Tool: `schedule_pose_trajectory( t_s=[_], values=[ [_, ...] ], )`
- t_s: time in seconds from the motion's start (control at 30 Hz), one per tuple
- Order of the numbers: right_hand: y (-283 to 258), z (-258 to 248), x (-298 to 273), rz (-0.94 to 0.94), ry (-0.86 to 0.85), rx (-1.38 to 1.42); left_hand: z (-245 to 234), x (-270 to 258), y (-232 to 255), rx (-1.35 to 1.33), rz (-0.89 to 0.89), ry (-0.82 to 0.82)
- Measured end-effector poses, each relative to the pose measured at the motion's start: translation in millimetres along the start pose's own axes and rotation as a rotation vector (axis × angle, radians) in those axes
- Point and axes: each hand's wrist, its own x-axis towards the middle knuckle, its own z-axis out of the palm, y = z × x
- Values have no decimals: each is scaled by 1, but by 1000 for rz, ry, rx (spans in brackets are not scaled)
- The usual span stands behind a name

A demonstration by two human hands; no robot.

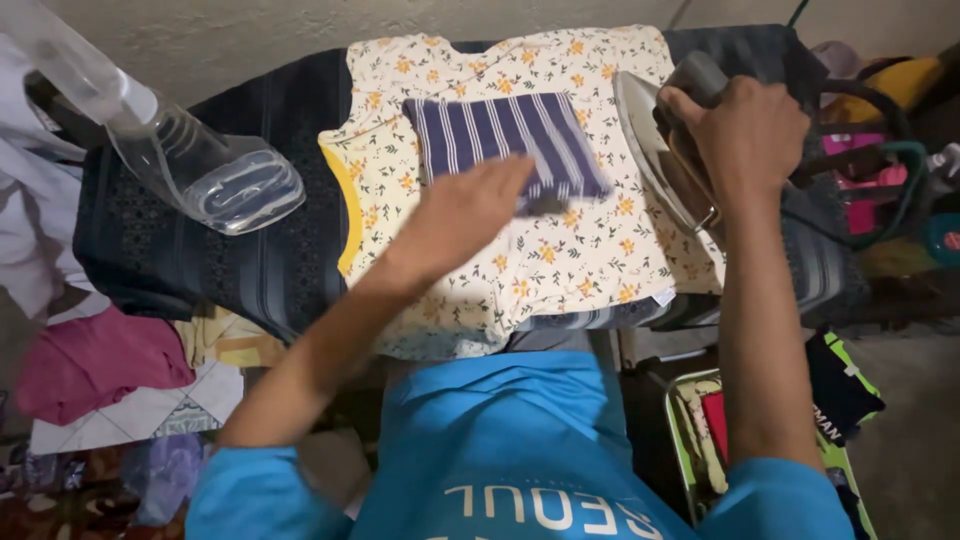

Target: Ironing and folding several pieces of clothing on an ironing board.

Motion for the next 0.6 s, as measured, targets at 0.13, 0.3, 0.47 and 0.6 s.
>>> schedule_pose_trajectory(
  t_s=[0.13, 0.3, 0.47, 0.6],
  values=[
    [-2, -4, 1, 47, -62, 81, -84, 25, -20, -687, -450, -175],
    [12, 22, -1, 0, -16, 40, -51, 11, -54, -1508, -460, 288],
    [-1, -5, 2, 4, -44, 0, 36, -15, -53, -2229, -1076, 64],
    [-3, -27, 9, 104, -200, 157, 48, -45, -47, -2045, -920, -72]
  ],
)
